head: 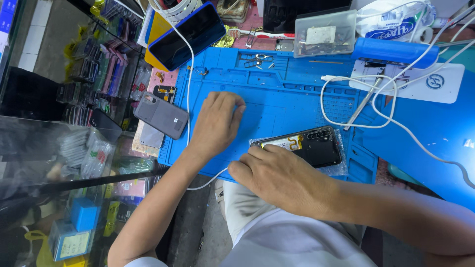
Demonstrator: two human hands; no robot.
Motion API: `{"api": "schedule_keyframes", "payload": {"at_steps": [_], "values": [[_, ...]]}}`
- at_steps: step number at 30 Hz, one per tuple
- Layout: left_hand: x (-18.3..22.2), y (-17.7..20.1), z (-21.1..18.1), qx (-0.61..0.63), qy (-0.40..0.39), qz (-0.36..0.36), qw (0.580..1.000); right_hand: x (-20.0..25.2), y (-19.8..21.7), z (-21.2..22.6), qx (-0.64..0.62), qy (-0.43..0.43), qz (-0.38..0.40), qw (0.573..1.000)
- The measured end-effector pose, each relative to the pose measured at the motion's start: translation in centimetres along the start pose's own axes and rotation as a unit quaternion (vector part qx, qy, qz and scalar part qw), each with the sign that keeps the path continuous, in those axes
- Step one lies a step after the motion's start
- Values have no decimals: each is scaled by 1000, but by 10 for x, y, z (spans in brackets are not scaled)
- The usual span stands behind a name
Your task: The person disassembles a mobile phone on a blue mat using a screwdriver and tweezers, tests the device by entering a passcode on the screen, and applies adhesive from a tube to the perimeter of the internal frame.
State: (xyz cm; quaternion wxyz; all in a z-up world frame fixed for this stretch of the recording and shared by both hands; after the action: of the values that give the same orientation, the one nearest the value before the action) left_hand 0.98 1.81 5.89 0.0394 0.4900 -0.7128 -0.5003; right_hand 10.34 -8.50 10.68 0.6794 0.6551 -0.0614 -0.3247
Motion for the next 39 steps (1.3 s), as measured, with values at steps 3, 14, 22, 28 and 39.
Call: {"api": "schedule_keyframes", "payload": {"at_steps": [3,14,22,28,39], "values": [[1,-9,1,9,24,16,1000,-2,-9,5,30,-6,8,1000],[75,-19,46,549,325,-169,751,4,18,-42,-90,-140,-41,985],[98,-38,2,806,256,-193,498,13,54,-40,-97,-168,-162,968],[106,-34,-4,821,252,-211,467,13,52,-34,-116,-154,-167,967],[116,-36,-7,843,239,-215,431,6,52,-26,-151,-92,-162,971]]}}
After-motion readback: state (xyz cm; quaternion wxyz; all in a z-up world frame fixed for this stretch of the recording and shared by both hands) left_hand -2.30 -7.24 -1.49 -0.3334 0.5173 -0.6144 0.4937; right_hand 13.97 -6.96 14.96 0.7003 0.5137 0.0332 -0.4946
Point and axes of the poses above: each hand's wrist, its own x-axis away from the middle knuckle, its own y-axis out of the back of the hand, z = x × y, the point moved 8 cm from there along -x, towards the middle knuckle, and after that the axes turned 10 degrees about x, right-handed, at the moved point
